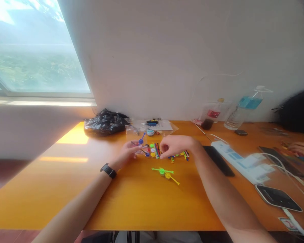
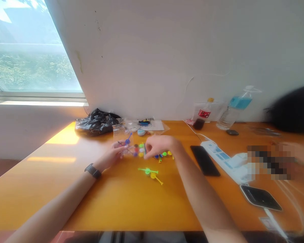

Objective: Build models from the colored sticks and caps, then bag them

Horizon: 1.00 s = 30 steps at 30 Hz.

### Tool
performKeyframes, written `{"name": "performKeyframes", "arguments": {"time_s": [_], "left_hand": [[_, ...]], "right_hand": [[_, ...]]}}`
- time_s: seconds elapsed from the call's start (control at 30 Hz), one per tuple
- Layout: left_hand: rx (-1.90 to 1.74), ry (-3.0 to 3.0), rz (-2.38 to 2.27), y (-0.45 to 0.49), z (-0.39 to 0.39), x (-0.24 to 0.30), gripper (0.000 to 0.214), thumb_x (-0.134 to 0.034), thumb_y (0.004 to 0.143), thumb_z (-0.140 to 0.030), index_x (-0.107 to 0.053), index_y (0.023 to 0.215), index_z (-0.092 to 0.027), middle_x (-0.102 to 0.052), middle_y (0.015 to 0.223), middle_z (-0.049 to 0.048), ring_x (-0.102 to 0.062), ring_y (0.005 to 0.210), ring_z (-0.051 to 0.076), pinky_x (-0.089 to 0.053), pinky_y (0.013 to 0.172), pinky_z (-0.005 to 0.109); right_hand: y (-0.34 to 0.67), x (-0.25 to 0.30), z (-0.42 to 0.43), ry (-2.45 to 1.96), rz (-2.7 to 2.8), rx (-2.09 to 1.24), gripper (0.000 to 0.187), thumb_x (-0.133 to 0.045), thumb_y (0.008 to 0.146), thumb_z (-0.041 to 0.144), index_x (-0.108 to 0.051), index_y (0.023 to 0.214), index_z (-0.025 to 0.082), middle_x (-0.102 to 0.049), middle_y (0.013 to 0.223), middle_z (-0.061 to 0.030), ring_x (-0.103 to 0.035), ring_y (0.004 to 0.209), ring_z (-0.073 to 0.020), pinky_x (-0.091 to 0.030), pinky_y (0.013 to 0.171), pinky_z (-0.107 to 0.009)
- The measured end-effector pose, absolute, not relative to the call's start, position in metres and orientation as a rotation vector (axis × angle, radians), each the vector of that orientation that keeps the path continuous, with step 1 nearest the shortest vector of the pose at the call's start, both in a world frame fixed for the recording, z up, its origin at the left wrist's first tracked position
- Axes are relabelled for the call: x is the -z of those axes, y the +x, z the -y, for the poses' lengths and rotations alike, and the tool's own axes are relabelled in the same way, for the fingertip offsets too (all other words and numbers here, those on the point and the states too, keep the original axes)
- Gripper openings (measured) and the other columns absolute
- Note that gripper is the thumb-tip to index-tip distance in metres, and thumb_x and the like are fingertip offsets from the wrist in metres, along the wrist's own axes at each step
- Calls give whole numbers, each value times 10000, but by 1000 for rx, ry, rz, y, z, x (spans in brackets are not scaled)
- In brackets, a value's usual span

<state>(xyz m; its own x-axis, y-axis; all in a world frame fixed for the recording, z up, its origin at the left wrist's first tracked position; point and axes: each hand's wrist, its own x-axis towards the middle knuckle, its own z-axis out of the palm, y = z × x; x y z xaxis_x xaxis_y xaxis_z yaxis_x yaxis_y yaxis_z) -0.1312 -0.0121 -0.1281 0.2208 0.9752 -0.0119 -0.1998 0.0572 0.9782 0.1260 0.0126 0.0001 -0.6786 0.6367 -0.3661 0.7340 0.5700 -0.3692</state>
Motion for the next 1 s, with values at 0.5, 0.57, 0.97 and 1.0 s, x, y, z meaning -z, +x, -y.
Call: {"name": "performKeyframes", "arguments": {"time_s": [0.5, 0.57, 0.97, 1.0], "left_hand": [[-1148, 1139, -1016, -131, 13, 126, 488, -846, 796, -485, -698, 1119, -151, -747, 968, 82, -573, 551, 68, -412, 460, 170], [-1133, 1173, -1022, -130, 15, 125, 492, -804, 826, -534, -700, 1109, -145, -750, 975, 90, -598, 579, 79, -402, 464, 170], [-1091, 1392, -979, -119, 28, 115, 418, -814, 831, -505, -719, 1012, -141, -780, 886, 94, -705, 682, 161, -452, 543, 212], [-1070, 1400, -960, -118, 30, 113, 420, -817, 830, -501, -715, 1019, -139, -785, 909, 103, -726, 714, 179, -491, 576, 227]], "right_hand": [[110, 27, -24, 851, -2313, 1018, 416, -859, 669, 549, -774, 770, 154, -717, 690, -26, -636, 575, -158, -426, 523, -238], [115, 14, -19, 789, -2450, 1164, 397, -805, 757, 545, -773, 844, 159, -717, 715, -22, -630, 597, -149, -437, 546, -234], [110, -21, 9, 1590, -3507, 434, 181, -545, 999, 282, -688, 929, 197, -663, 836, -20, -543, 715, -153, -363, 639, -269], [109, -21, 9, 1602, -3506, 317, 173, -543, 998, 262, -685, 923, 198, -665, 858, -27, -547, 728, -157, -360, 651, -274]]}}
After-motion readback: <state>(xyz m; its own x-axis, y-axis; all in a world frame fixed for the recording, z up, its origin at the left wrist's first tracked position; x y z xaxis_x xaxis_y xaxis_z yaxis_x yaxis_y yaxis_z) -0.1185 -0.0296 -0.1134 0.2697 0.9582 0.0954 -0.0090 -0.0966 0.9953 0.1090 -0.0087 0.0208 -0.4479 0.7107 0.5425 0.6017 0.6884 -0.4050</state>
